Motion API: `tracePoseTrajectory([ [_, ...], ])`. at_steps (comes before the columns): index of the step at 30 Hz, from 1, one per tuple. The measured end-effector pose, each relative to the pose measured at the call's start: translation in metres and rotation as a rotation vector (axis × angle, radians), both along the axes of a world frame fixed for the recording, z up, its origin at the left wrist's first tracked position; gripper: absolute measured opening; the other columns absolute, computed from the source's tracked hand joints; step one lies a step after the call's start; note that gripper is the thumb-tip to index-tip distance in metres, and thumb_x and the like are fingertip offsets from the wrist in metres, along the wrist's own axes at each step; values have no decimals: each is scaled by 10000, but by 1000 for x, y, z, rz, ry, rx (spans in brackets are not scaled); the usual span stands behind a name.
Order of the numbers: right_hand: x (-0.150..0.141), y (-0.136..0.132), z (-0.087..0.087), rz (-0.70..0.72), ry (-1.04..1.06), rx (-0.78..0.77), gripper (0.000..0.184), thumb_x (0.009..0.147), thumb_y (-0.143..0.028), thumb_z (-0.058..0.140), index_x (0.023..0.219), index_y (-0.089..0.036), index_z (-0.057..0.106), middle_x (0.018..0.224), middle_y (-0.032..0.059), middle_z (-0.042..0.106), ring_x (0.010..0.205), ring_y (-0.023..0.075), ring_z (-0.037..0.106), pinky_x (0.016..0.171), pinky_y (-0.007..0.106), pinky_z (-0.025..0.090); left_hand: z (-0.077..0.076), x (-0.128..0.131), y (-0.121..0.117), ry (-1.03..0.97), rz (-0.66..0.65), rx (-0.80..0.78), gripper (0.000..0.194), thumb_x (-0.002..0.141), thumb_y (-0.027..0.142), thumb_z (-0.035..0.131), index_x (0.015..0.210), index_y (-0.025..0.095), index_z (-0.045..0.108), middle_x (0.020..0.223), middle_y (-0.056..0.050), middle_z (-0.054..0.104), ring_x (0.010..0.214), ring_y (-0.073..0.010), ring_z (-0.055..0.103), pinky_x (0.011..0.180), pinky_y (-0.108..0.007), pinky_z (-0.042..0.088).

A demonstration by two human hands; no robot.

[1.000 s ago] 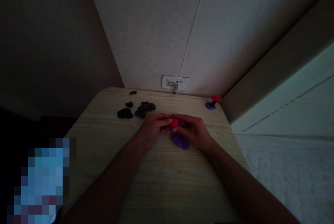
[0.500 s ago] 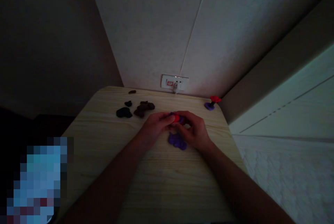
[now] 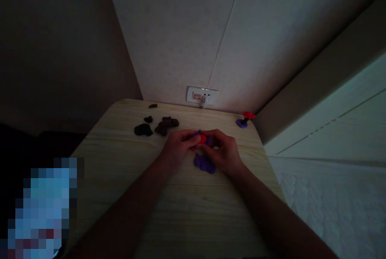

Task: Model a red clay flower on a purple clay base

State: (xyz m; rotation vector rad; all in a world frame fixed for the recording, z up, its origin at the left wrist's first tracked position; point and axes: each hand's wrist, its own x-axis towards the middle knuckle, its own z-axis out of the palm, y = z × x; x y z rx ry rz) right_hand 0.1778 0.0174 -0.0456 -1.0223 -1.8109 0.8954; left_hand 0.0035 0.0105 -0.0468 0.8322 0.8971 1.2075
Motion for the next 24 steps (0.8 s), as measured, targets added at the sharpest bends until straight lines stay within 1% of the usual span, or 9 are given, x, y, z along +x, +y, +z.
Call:
tracePoseTrajectory([
  [3,0,-1,6,78,169,-142,592,765,-425,856,1286,-221,662,822,24,740,688,166,690,658,294,582,2,-2,2,-156,-31,-77,268,633,315,901,801,128,808,802,-78,743,673,-139,601,622,-266,439],
  [6,3,-1,11,154,258,-263,538,838,-455,788,1316,-233,681,822,36,760,701,178,705,686,328,604,3,-6,4,-248,-80,-125,260,649,270,895,839,115,811,897,-102,760,751,-153,642,676,-264,493],
  [8,4,0,11,155,289,-294,465,862,-462,764,1268,-238,728,780,32,765,668,177,700,678,343,609,4,-7,4,-280,-120,-138,232,671,246,885,844,111,808,894,-101,758,746,-151,650,699,-264,522],
  [10,3,2,8,123,338,-312,420,840,-453,788,1203,-243,770,749,24,769,631,171,689,655,344,609,6,-8,4,-301,-157,-136,215,691,235,876,854,111,807,877,-99,755,743,-157,665,727,-273,549],
  [14,-2,5,3,-15,414,-338,350,708,-416,894,1002,-234,836,729,27,781,572,166,666,582,330,592,8,-7,1,-303,-193,-157,259,693,234,882,905,104,808,903,-114,763,779,-188,711,782,-303,586],
  [17,-3,4,4,-77,390,-259,259,665,-394,922,849,-229,847,698,34,771,535,163,646,525,310,560,9,-6,1,-289,-155,-168,282,674,231,894,911,103,809,929,-119,771,783,-189,722,778,-301,591],
  [19,-2,2,6,-61,321,-149,173,731,-369,887,841,-240,849,700,38,759,557,160,649,540,302,552,9,-5,1,-270,-117,-151,290,662,236,899,908,106,814,911,-113,773,750,-174,712,735,-284,581],
  [21,-1,-1,8,-26,220,-20,101,825,-329,821,886,-253,849,744,45,752,624,161,665,590,297,551,8,-4,1,-239,-89,-128,305,651,255,904,906,108,820,870,-107,772,701,-157,693,665,-263,553],
  [24,-2,-4,10,13,61,146,140,932,-270,705,961,-249,840,797,54,723,705,158,665,639,289,539,6,-2,1,-204,-56,-100,327,636,287,910,895,107,826,806,-102,762,649,-137,656,586,-239,488],
])
